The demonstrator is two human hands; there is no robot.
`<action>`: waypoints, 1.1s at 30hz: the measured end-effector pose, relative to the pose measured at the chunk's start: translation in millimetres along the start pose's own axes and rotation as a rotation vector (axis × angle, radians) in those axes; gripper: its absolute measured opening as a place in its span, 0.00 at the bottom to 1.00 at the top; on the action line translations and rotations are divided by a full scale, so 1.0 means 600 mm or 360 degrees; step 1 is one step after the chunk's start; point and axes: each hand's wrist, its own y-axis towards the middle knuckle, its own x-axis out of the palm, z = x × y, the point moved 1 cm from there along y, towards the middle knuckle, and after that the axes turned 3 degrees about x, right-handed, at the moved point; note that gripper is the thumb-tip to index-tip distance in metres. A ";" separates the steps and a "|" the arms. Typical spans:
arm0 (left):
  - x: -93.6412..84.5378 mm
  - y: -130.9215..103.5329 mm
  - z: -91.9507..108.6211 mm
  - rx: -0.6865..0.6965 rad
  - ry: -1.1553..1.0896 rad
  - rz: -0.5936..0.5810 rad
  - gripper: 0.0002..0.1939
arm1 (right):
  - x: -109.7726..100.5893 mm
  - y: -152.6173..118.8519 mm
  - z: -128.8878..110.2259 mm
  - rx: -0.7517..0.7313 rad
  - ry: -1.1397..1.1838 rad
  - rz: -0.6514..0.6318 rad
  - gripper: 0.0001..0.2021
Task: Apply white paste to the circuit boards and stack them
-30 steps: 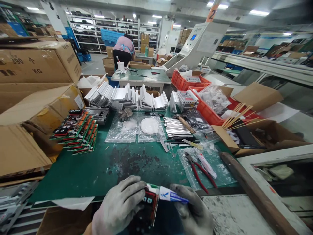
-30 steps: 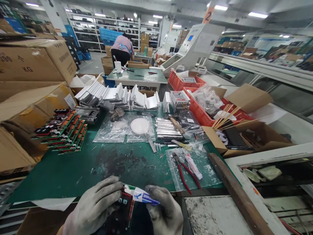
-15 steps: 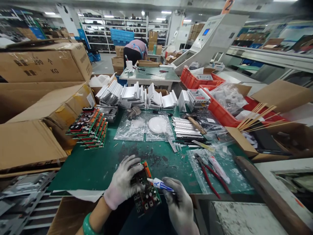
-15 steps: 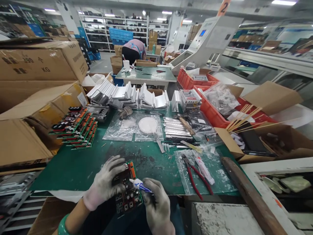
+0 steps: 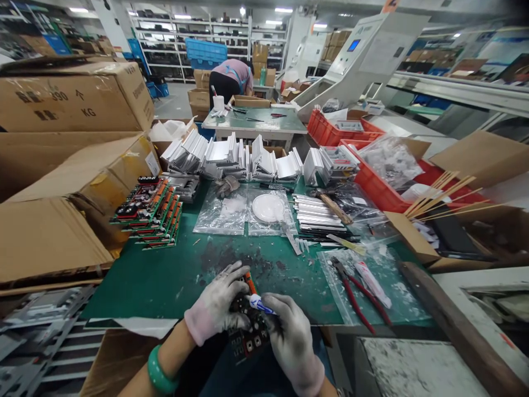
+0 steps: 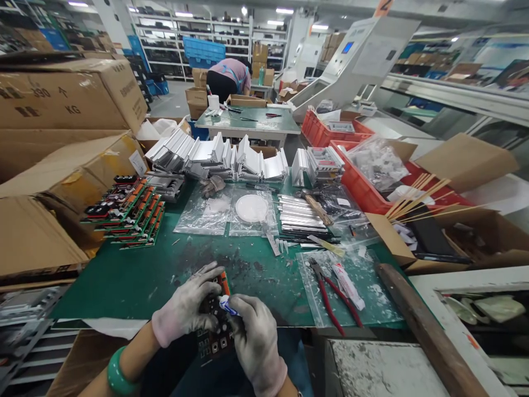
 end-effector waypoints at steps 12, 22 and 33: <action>0.011 -0.005 -0.006 0.0043 -0.0054 0.0097 0.30 | 0.013 -0.005 -0.002 -0.0213 -0.0147 0.0124 0.07; 0.011 -0.006 -0.003 0.0006 -0.0048 0.0114 0.29 | 0.003 -0.009 0.002 -0.0355 -0.0131 0.0052 0.10; -0.009 -0.003 0.034 -0.0103 0.0257 -0.0056 0.34 | -0.025 -0.040 0.015 0.0291 0.0231 0.0187 0.08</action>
